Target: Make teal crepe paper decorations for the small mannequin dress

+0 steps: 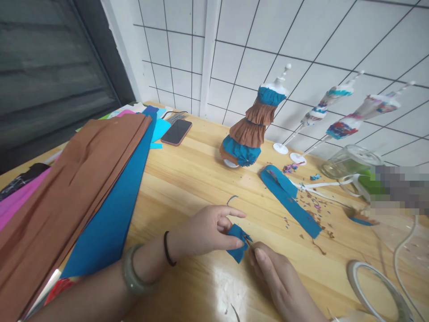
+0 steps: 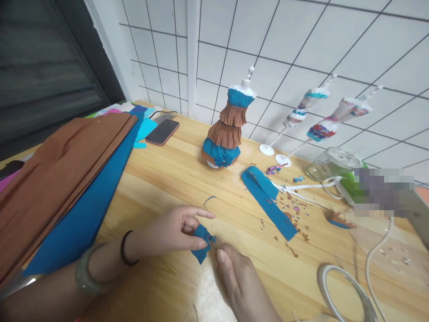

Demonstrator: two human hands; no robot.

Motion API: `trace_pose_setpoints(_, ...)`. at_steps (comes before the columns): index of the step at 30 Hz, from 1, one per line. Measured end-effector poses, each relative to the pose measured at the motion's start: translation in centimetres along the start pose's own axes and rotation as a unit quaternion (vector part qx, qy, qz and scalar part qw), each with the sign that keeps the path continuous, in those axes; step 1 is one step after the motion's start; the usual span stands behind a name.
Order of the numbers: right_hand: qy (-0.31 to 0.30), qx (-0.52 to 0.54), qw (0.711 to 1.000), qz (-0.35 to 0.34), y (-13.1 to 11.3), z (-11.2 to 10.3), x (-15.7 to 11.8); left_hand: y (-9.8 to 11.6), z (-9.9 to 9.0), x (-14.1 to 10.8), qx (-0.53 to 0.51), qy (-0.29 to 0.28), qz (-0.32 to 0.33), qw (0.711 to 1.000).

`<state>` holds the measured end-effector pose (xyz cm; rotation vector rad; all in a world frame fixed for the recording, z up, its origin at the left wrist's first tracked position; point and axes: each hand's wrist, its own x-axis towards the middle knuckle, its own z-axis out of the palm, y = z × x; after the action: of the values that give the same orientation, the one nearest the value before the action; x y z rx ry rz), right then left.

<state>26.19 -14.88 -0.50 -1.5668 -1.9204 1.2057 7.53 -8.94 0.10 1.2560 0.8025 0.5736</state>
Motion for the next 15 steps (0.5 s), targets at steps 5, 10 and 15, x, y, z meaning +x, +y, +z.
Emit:
trace_pose_setpoints(5,-0.003,0.005,1.000,0.000,0.04,0.00,-0.11,0.16,0.08,-0.01,0.013,0.015,0.002,1.000)
trace_pose_setpoints(10,-0.013,0.000,1.000,0.003,0.03,-0.05,-0.09,0.01,0.19,0.02,0.028,0.022,0.006,0.999)
trace_pose_setpoints(15,-0.019,-0.001,1.000,0.002,-0.16,-0.21,-0.12,-0.28,0.25,-0.04,0.043,0.037,0.029,0.998)
